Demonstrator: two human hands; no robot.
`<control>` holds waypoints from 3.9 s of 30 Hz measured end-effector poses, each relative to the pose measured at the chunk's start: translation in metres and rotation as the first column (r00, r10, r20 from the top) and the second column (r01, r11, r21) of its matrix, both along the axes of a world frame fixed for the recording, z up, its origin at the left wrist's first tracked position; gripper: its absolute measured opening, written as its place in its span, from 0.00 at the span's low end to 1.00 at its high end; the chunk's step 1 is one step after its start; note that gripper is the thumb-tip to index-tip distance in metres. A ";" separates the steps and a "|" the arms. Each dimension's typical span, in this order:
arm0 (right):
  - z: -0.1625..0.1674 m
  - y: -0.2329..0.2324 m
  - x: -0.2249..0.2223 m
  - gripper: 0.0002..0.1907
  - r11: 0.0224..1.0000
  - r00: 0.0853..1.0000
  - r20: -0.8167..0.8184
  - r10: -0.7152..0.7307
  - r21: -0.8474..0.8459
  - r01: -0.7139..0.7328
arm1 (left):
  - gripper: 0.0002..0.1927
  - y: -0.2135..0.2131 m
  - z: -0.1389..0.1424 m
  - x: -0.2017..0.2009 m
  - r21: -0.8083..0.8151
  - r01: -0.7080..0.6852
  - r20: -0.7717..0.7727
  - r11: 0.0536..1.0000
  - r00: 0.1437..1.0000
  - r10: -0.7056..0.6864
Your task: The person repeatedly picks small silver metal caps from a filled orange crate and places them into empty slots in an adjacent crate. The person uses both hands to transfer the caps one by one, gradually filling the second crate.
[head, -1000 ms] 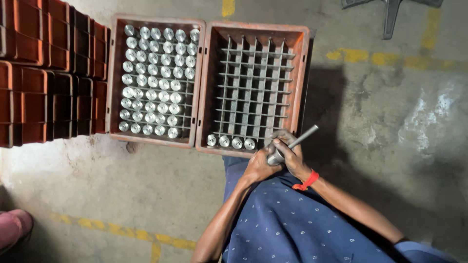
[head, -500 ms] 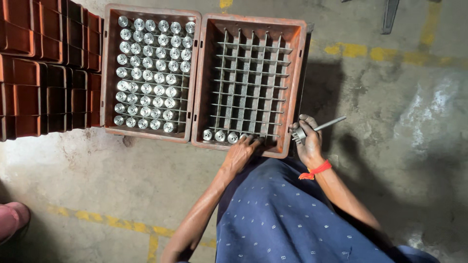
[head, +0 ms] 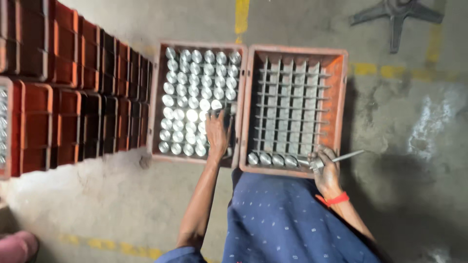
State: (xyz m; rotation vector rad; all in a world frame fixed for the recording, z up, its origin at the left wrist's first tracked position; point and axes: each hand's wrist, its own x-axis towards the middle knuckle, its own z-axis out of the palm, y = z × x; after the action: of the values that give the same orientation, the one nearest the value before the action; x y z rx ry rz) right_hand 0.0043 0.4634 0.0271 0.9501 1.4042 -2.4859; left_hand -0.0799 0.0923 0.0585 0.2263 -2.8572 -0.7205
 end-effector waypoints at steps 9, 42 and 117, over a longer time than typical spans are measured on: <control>0.021 -0.058 0.009 0.09 0.999 0.998 0.032 -0.049 0.012 0.049 | 0.31 0.004 -0.043 -0.080 -0.104 0.095 0.037 0.990 0.995 -0.091; 0.068 -0.090 -0.041 0.05 0.896 0.846 -0.298 0.442 0.090 -0.436 | 0.21 0.133 0.055 0.076 0.680 0.067 0.373 0.730 0.826 -0.423; 0.082 -0.097 -0.053 0.08 0.989 0.979 -0.143 0.147 0.003 -0.148 | 0.14 0.141 0.043 0.080 0.550 0.043 0.334 0.834 0.904 -0.267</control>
State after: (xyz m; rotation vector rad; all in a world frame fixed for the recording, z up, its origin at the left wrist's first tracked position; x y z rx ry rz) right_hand -0.0489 0.3661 0.1094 0.6512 1.4474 -2.4885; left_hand -0.0002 0.2332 0.1016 0.2313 -2.9902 -1.6878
